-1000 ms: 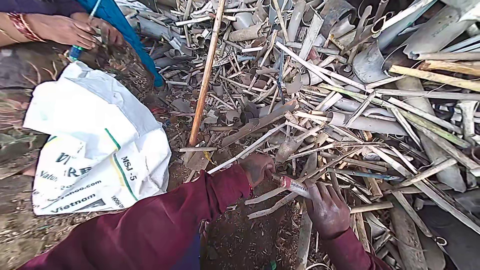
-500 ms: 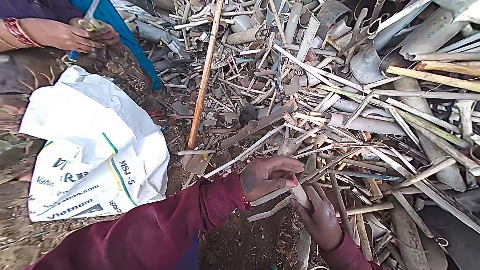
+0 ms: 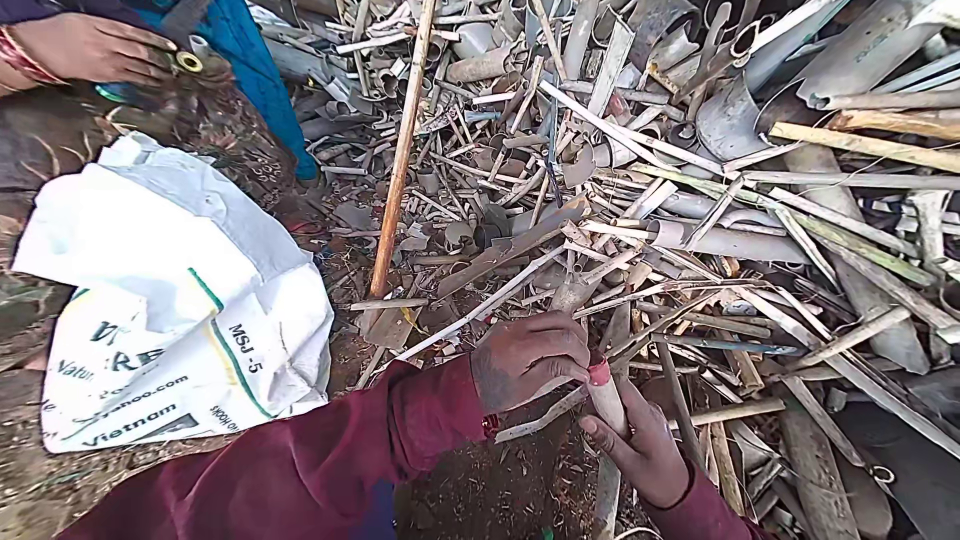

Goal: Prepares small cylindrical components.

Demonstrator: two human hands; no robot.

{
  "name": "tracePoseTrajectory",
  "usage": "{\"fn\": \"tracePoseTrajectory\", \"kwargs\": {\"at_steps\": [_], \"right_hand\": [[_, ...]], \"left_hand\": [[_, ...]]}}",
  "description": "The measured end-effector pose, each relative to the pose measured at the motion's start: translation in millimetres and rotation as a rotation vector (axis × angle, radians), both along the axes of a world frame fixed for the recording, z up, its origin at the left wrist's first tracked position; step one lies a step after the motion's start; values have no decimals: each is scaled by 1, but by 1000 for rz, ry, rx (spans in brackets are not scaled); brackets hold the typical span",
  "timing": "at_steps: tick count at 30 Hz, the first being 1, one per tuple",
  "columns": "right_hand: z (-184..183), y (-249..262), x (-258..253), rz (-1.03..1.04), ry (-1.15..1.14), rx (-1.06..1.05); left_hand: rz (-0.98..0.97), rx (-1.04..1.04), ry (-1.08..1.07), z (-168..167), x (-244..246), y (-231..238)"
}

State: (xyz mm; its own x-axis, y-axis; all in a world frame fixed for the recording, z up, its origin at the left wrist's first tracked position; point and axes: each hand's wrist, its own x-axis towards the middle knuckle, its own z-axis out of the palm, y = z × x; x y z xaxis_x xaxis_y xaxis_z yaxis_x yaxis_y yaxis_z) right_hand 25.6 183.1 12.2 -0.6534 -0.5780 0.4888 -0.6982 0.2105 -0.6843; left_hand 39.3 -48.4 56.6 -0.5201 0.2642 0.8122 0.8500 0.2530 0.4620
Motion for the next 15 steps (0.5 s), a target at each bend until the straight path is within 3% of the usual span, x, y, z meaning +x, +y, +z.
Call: {"fn": "tracePoseTrajectory", "kwargs": {"at_steps": [4, 8, 15], "right_hand": [[3, 0, 2, 288, -354, -199], [1, -5, 7, 89, -340, -194], [-1, -18, 21, -202, -26, -36]], "left_hand": [[32, 21, -60, 1, -1, -1], [103, -33, -92, -2, 3, 2], [273, -127, -125, -8, 20, 24]]}}
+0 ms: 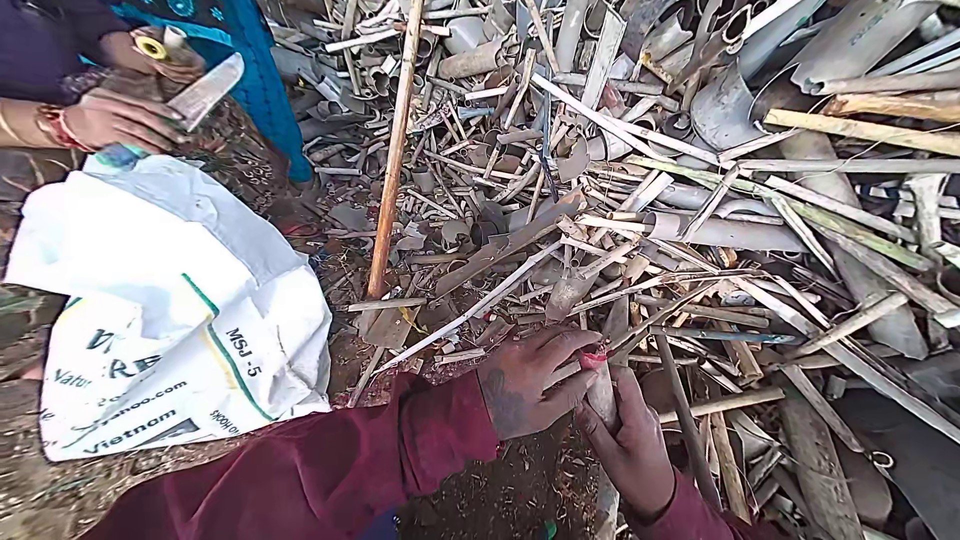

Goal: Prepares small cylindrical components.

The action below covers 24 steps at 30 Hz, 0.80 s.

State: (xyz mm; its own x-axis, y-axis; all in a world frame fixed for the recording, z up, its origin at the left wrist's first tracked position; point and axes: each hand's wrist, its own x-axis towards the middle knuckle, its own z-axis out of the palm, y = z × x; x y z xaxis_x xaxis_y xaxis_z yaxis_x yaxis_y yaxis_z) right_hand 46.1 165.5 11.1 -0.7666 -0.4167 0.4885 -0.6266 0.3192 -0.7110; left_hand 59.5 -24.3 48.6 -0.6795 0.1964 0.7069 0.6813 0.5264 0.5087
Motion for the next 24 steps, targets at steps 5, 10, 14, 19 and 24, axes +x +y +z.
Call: {"fn": "tracePoseTrajectory", "kwargs": {"at_steps": [5, 10, 14, 19, 24], "right_hand": [[1, -10, 10, -123, 41, 67], [2, -13, 12, -180, 114, 127], [4, -11, 11, -123, 29, 74], [4, -6, 8, 15, -196, -54], [3, -5, 9, 34, -211, -87]], "left_hand": [[81, 13, -10, -4, 1, 9], [182, -36, 131, -8, -1, 17], [186, -37, 153, -7, 0, 19], [117, -12, 121, -5, 0, 17], [29, 29, 90, -5, -1, 15]]}}
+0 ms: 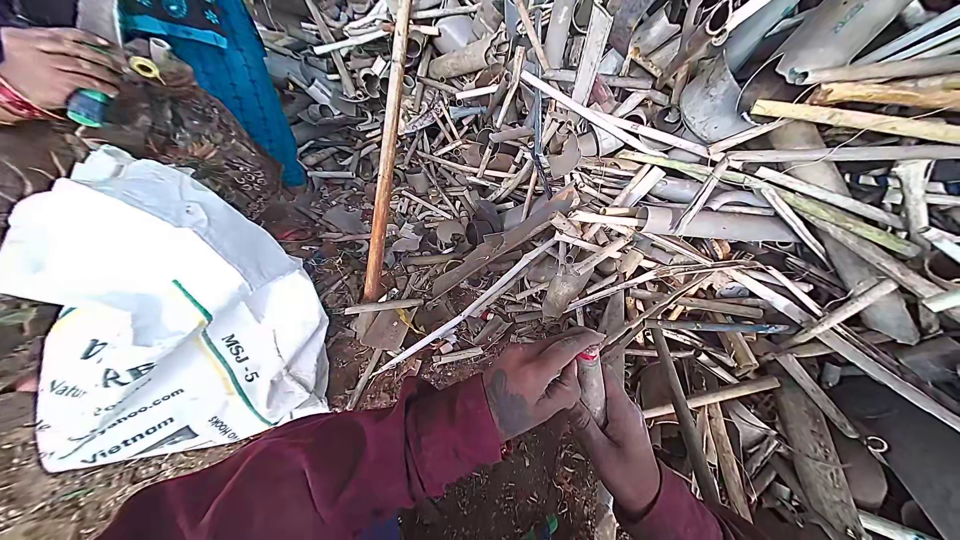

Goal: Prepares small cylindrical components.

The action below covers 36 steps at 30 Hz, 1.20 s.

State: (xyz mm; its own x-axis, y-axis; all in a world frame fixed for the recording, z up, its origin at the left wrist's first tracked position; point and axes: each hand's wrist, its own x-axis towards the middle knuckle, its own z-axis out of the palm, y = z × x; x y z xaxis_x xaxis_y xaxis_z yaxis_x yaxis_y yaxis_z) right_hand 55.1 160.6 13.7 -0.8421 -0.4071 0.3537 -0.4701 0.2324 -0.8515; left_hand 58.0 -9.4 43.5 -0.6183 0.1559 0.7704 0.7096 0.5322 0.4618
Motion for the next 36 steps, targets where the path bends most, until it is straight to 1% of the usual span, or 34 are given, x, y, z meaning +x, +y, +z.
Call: {"fn": "tracePoseTrajectory", "kwargs": {"at_steps": [3, 6, 8, 11, 16, 20, 23, 26, 28, 30, 32, 33, 36], "right_hand": [[0, 0, 0, -72, 92, 71], [-1, -1, 0, -191, 291, 203], [-1, -1, -1, -262, 390, 276], [2, -2, -2, -348, 499, 380], [3, -1, -7, -394, 601, 464], [5, 1, -6, -327, 498, 495], [5, 3, -6, -196, 379, 479], [10, 7, -8, -65, 243, 456], [9, 7, -7, -27, 226, 433], [11, 8, -8, -37, 279, 455], [17, 11, -8, -66, 354, 556], [24, 12, -8, -73, 365, 645], [45, 14, -8, 24, 192, 957]], "left_hand": [[-113, 68, -140, 1, 0, -6], [-190, 164, -172, 1, -2, -7], [-179, 179, -153, 1, -2, -7], [-84, 116, -90, 1, -5, -9], [-22, -4, -7, 4, -8, -18], [59, -245, 119, 7, -11, -26], [111, -404, 266, 2, -15, -31], [129, -529, 352, -2, -16, -35], [135, -578, 367, 0, -15, -36], [124, -624, 380, 5, -14, -40], [95, -675, 368, 7, -14, -43], [87, -698, 354, 6, -14, -44], [110, -755, 255, -4, -14, -42]]}}
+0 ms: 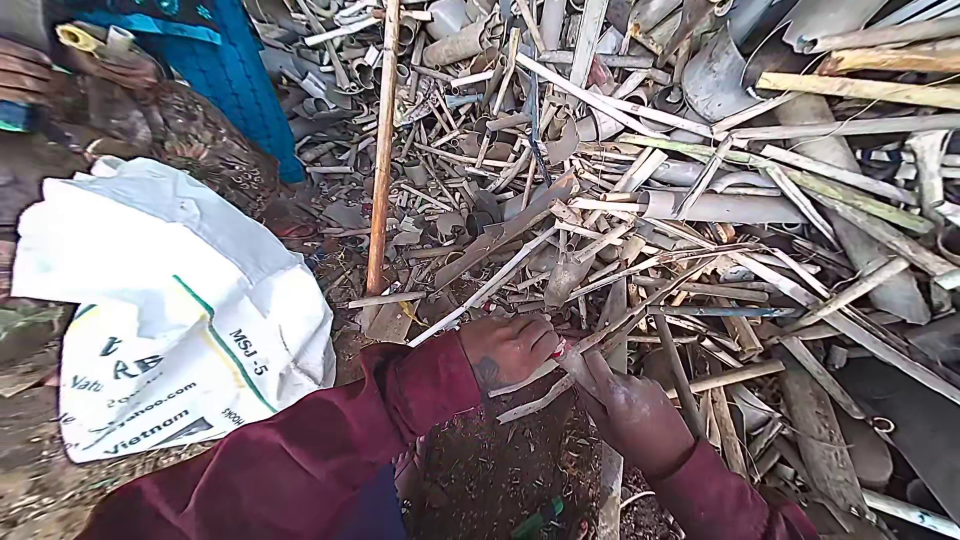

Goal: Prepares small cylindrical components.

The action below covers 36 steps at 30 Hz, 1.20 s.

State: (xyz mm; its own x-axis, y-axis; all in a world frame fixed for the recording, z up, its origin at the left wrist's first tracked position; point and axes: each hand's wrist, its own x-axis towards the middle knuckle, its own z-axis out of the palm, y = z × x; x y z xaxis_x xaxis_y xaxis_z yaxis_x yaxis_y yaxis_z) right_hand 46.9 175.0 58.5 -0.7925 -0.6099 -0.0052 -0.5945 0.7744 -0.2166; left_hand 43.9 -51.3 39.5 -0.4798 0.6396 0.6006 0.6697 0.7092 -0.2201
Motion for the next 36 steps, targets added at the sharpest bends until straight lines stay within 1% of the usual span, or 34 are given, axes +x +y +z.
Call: {"fn": "tracePoseTrajectory", "kwargs": {"at_steps": [2, 3, 4, 5, 6, 8, 10, 12, 13, 15, 18, 19, 20, 23, 26, 28, 32, 34, 36], "right_hand": [[-3, 2, 0, 109, -78, 95], [-4, 0, 5, 173, -168, 142], [-7, -5, 11, 219, -259, 174], [-10, -8, 17, 241, -300, 167], [-12, -9, 22, 232, -277, 110], [-22, -1, 20, 177, -62, -100], [-30, 8, 11, 134, 141, -242], [-34, 15, 5, 113, 202, -308], [-35, 17, 4, 103, 197, -331], [-37, 19, 2, 74, 176, -355], [-36, 22, 0, 62, 85, -368], [-35, 23, -1, 68, 36, -371], [-34, 25, -3, 79, -12, -376], [-32, 26, -6, 135, -120, -385], [-33, 28, -10, 220, -177, -405], [-32, 29, -11, 285, -231, -412], [-31, 31, -15, 399, -323, -427], [-34, 33, -16, 442, -295, -457], [-37, 33, -16, 471, -236, -482]], "left_hand": [[147, 55, -93, 2, -2, -2], [247, 122, -130, 7, -8, -10], [327, 193, -135, 14, -18, -23], [382, 278, -164, 22, -25, -38], [411, 359, -226, 30, -28, -49], [393, 413, -374, 34, -28, -59], [372, 384, -585, 33, -23, -45], [327, 364, -750, 31, -15, -27], [284, 374, -775, 30, -10, -20], [104, 383, -688, 23, -5, -13], [-279, 294, -495, 12, -11, -13], [-390, 260, -441, 11, -13, -12], [-461, 226, -383, 11, -13, -10], [-512, 146, -260, 15, -8, -11], [-537, 154, -314, 17, -4, -14], [-539, 120, -345, 18, -2, -18], [-537, -24, -267, 22, 8, -20], [-532, -66, -219, 24, 14, -18], [-518, -57, -202, 23, 18, -17]]}}
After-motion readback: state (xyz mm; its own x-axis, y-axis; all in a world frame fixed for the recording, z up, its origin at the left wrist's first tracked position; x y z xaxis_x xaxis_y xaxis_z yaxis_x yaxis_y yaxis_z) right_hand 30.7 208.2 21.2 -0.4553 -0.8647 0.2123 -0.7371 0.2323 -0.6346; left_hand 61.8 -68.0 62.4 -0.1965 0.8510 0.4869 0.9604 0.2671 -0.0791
